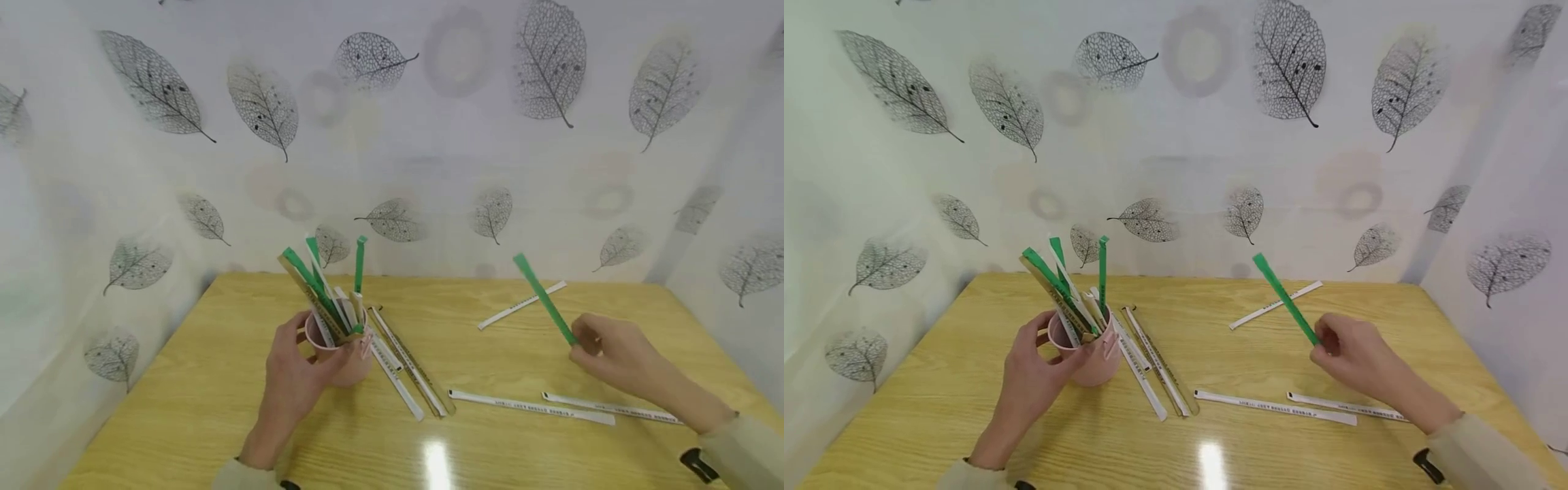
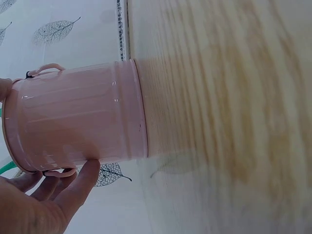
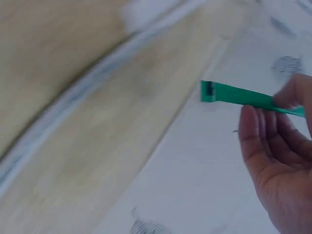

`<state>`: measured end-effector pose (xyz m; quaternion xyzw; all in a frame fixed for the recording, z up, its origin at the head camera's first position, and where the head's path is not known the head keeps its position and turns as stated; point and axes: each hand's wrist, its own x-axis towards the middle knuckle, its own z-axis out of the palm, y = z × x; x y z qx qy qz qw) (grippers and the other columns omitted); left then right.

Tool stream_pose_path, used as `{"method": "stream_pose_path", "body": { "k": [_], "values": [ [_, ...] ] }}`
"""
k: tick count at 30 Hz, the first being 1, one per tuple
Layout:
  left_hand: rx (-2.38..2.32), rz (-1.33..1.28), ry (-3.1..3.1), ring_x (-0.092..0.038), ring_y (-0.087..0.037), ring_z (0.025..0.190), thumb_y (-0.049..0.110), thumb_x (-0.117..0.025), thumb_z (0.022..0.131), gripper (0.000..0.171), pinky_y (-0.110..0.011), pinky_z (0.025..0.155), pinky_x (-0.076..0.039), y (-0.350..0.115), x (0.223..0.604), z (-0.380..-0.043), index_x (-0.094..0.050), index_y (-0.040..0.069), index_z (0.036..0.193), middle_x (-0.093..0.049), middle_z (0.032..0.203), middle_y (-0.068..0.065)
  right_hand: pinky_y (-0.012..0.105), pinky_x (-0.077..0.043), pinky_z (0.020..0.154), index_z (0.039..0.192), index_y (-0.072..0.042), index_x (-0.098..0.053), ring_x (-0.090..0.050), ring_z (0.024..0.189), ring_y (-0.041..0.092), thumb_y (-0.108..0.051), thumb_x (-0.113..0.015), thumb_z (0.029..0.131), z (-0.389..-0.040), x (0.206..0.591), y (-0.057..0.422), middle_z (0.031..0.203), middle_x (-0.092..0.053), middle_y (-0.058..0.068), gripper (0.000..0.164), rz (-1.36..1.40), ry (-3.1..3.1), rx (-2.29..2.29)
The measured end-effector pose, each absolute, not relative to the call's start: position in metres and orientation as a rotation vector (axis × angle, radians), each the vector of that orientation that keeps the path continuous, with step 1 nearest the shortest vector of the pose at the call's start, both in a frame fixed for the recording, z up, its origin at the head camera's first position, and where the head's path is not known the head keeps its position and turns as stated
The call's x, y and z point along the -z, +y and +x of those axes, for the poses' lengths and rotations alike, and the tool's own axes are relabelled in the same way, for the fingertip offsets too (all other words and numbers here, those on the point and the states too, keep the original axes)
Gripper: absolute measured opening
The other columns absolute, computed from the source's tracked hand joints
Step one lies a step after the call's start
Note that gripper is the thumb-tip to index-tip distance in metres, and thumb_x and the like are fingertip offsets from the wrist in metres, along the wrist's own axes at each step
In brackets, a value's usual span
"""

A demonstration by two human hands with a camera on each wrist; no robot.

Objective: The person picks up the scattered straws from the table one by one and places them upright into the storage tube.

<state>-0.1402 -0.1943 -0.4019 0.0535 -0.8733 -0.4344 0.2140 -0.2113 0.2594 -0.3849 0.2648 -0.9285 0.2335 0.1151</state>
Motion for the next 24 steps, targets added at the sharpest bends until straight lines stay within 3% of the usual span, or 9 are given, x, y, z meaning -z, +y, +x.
{"method": "stream_pose_path", "body": {
  "k": [3, 7, 16, 24],
  "values": [
    [1.224, 0.148, -2.424, -0.054, -0.022, 0.108, 0.055, -0.078, 0.069, 0.084, -0.03, 0.076, -0.059, -0.194, 0.402, -0.141, -0.043, 0.017, 0.135, -0.047, 0.126, -0.004, 0.019, -0.054, 0.061, 0.083, -0.019, -0.059, -0.059, 0.067, 0.0, 0.003, -0.066, 0.078, -0.216, 0.368, 0.228, 0.075, -0.061, -0.009, 0.024, 0.766, -2.612, -0.956],
    [1.234, 0.154, -2.424, -0.054, -0.02, 0.108, 0.056, -0.078, 0.069, 0.084, -0.029, 0.076, -0.058, -0.194, 0.403, -0.141, -0.043, 0.018, 0.135, -0.047, 0.126, -0.002, 0.019, -0.057, 0.07, 0.086, -0.013, -0.061, -0.063, 0.073, 0.007, 0.01, -0.063, 0.078, -0.221, 0.351, 0.178, 0.08, -0.063, -0.002, 0.025, 0.82, -2.439, -1.278],
    [1.225, 0.139, -2.439, -0.053, -0.019, 0.108, 0.055, -0.077, 0.07, 0.081, -0.028, 0.076, -0.058, -0.196, 0.4, -0.141, -0.043, 0.019, 0.135, -0.047, 0.124, -0.001, 0.029, -0.059, 0.076, 0.091, 0.0, -0.06, -0.065, 0.078, 0.015, 0.007, -0.061, 0.08, -0.248, 0.34, 0.07, 0.085, -0.064, 0.015, 0.013, 0.959, -2.2, -1.783],
    [1.245, 0.185, -2.464, -0.053, -0.021, 0.109, 0.06, -0.076, 0.068, 0.086, -0.031, 0.077, -0.058, -0.196, 0.399, -0.14, -0.041, 0.021, 0.136, -0.046, 0.127, -0.001, 0.034, -0.06, 0.071, 0.09, 0.005, -0.06, -0.064, 0.075, 0.018, 0.01, -0.059, 0.08, -0.242, 0.334, 0.007, 0.083, -0.063, 0.02, 0.012, 1.1, -2.109, -1.818]
  ]
}}
